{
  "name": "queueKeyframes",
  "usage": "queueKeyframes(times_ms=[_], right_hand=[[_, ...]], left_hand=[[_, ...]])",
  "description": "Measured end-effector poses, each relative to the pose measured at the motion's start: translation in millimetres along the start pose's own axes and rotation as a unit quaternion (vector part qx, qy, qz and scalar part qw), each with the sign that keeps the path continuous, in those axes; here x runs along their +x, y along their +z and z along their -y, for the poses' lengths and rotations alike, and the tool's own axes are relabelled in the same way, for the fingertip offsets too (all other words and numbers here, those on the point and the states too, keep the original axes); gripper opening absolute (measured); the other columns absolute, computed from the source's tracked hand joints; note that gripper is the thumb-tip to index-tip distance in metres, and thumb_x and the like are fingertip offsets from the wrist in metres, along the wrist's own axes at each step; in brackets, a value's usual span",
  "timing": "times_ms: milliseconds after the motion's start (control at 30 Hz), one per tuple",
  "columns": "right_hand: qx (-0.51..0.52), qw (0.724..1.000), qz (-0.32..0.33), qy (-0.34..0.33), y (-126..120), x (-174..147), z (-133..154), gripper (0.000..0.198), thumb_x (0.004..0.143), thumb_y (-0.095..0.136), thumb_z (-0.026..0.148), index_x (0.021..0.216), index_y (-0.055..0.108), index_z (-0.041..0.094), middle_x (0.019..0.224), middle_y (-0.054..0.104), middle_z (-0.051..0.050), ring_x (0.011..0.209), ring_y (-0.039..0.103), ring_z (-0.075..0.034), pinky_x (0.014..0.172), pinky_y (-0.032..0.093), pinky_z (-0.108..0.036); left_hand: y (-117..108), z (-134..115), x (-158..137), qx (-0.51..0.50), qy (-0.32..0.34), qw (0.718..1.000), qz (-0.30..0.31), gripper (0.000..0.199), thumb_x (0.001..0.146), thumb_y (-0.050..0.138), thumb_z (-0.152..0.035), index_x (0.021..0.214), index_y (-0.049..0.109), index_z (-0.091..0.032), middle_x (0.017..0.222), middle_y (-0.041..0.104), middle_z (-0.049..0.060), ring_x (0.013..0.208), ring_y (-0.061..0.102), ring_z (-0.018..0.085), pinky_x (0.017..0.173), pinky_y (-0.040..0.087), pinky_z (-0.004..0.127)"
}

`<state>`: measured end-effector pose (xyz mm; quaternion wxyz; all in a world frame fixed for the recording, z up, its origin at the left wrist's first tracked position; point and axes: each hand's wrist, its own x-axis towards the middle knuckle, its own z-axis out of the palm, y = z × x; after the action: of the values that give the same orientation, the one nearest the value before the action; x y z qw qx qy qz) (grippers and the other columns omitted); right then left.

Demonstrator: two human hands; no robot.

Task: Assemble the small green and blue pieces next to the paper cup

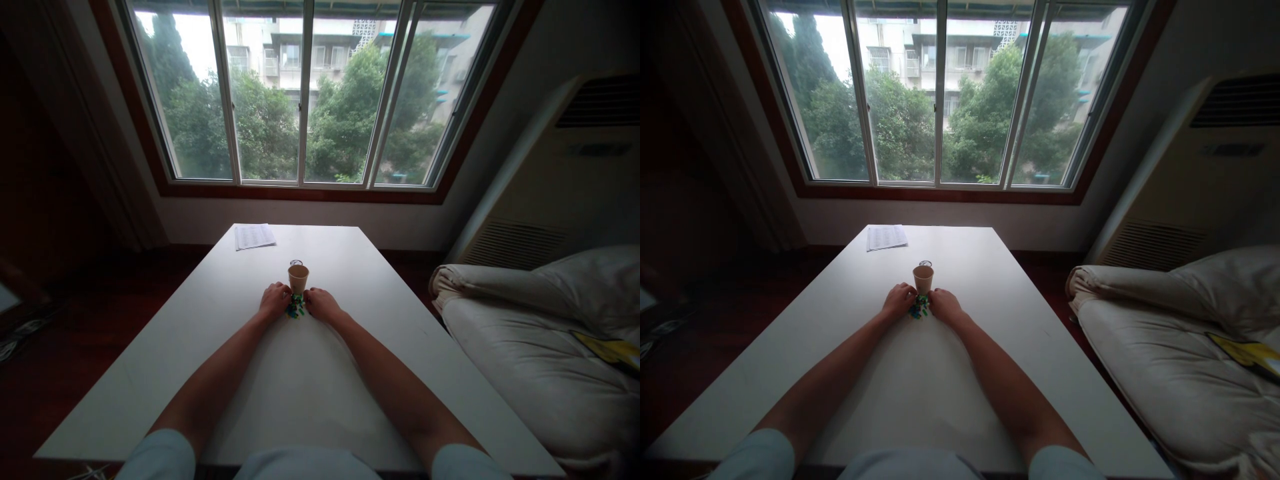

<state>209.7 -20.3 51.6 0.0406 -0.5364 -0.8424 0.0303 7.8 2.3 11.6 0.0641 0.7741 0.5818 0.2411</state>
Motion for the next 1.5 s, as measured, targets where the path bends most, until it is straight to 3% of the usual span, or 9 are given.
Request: queueKeyframes(times_ms=[333, 733, 1067, 1500], right_hand=[[0.003, 1.0, -0.005, -0.001, 0, -1, -1, 0.023, 0.098, 0.048, 0.026, 0.109, 0.068, 0.021, 0.108, 0.068, -0.009, 0.097, 0.063, -0.021, 0.075, 0.039, -0.026], [0.005, 0.999, 0.047, 0.013, -5, 0, -13, 0.029, 0.091, 0.06, 0.047, 0.108, 0.067, 0.025, 0.105, 0.072, -0.007, 0.095, 0.066, -0.022, 0.069, 0.038, -0.026], [0.018, 0.998, 0.061, -0.021, -3, 1, -9, 0.02, 0.086, 0.065, 0.031, 0.104, 0.069, 0.024, 0.103, 0.073, -0.005, 0.092, 0.066, -0.02, 0.068, 0.037, -0.024], [0.012, 0.999, 0.048, -0.016, -3, 1, -7, 0.019, 0.087, 0.062, 0.027, 0.104, 0.069, 0.024, 0.101, 0.072, -0.005, 0.09, 0.066, -0.02, 0.068, 0.037, -0.024]], left_hand=[[0, -2, -1, 0.001, -0.008, 1.0, 0.0, 0.023, 0.089, 0.057, -0.028, 0.102, 0.076, -0.023, 0.109, 0.069, 0.007, 0.103, 0.059, 0.021, 0.089, 0.043, 0.031], [0, -1, 0, 0.0, -0.006, 1.0, -0.003, 0.023, 0.089, 0.057, -0.028, 0.101, 0.076, -0.024, 0.11, 0.069, 0.007, 0.103, 0.059, 0.021, 0.088, 0.043, 0.03], [1, 1, 0, 0.003, -0.004, 1.0, -0.001, 0.024, 0.09, 0.056, -0.03, 0.102, 0.075, -0.024, 0.11, 0.069, 0.007, 0.102, 0.059, 0.021, 0.087, 0.042, 0.03], [-5, -4, -1, 0.002, -0.011, 1.0, 0.011, 0.024, 0.09, 0.056, -0.029, 0.103, 0.076, -0.023, 0.112, 0.069, 0.008, 0.103, 0.059, 0.022, 0.089, 0.043, 0.031]])
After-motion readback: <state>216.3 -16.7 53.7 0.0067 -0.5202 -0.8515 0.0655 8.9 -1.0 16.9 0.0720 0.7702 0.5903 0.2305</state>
